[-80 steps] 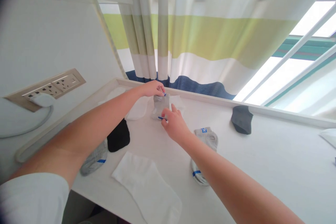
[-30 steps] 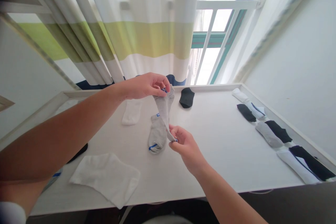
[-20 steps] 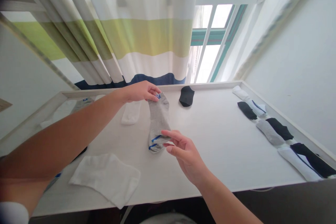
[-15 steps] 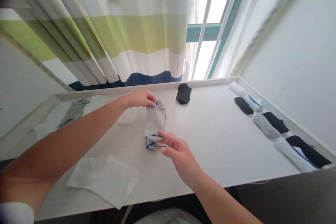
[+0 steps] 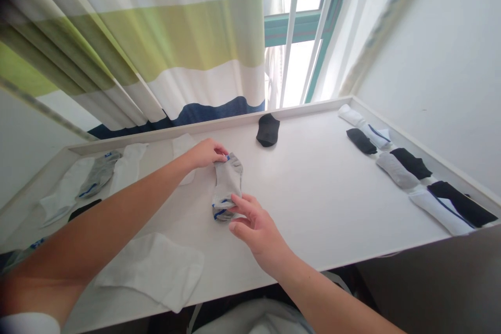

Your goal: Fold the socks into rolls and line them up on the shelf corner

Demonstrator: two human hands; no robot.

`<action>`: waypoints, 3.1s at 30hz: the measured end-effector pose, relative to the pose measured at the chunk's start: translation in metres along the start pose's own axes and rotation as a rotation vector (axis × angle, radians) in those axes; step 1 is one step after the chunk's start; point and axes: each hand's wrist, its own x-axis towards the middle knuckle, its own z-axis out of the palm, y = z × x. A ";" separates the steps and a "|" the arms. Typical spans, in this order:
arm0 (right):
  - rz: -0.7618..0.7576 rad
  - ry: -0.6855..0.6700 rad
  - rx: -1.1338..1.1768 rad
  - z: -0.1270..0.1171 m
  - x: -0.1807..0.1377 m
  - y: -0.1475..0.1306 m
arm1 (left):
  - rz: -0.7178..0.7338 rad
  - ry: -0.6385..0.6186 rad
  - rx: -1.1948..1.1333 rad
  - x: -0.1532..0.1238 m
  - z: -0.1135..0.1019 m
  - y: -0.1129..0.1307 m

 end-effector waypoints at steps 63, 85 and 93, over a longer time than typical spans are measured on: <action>-0.510 -0.211 -1.594 -0.054 0.113 -0.026 | 0.709 0.191 0.502 -0.167 0.061 0.001; -0.416 -0.246 -1.613 -0.049 0.105 -0.029 | 0.687 0.219 0.518 -0.175 0.063 0.000; -0.411 -0.283 -1.621 -0.047 0.101 -0.028 | 0.592 0.151 0.474 -0.142 0.040 -0.011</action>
